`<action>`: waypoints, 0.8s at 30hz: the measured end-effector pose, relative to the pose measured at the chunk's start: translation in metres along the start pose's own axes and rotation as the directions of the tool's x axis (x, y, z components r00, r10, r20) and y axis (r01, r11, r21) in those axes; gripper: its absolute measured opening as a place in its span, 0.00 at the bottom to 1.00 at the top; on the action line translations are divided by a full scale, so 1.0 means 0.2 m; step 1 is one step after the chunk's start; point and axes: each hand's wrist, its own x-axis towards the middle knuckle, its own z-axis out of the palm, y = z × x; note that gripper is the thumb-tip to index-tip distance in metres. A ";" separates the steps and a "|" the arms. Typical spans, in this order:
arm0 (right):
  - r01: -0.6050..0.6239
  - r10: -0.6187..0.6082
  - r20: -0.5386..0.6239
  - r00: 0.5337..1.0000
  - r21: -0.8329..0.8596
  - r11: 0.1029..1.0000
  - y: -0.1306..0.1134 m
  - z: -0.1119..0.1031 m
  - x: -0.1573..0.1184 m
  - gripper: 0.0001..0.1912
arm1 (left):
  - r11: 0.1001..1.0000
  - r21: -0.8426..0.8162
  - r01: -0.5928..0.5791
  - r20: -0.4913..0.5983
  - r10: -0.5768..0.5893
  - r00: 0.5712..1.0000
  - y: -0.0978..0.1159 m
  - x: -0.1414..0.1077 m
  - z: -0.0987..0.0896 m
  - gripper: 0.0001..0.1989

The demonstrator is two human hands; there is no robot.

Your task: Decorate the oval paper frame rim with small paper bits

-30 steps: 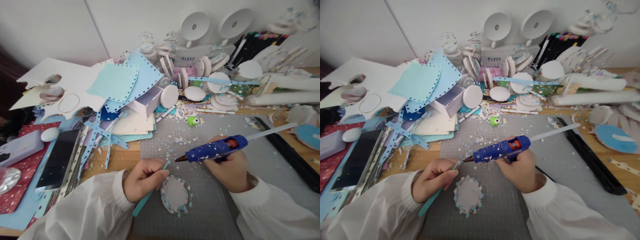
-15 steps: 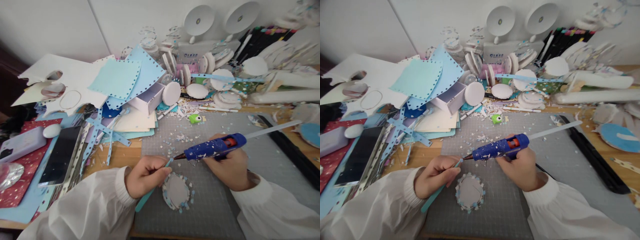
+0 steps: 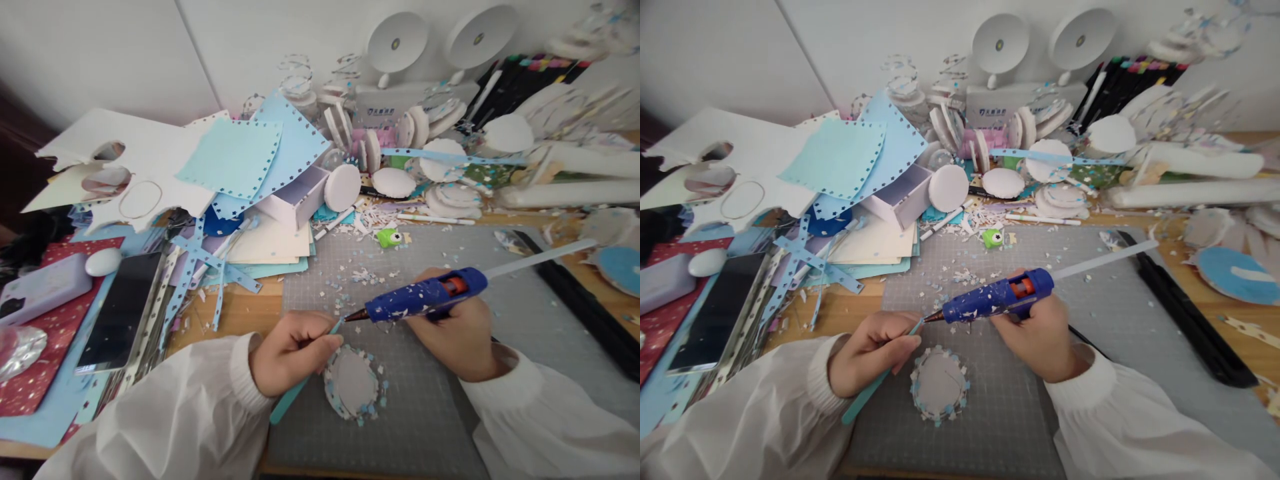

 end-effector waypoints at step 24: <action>0.029 -0.030 0.017 0.999 0.010 1.000 -0.01 -0.01 0.01 0.05 | 1.000 0.001 -0.007 0.002 0.007 1.000 0.01 0.00 0.00 0.25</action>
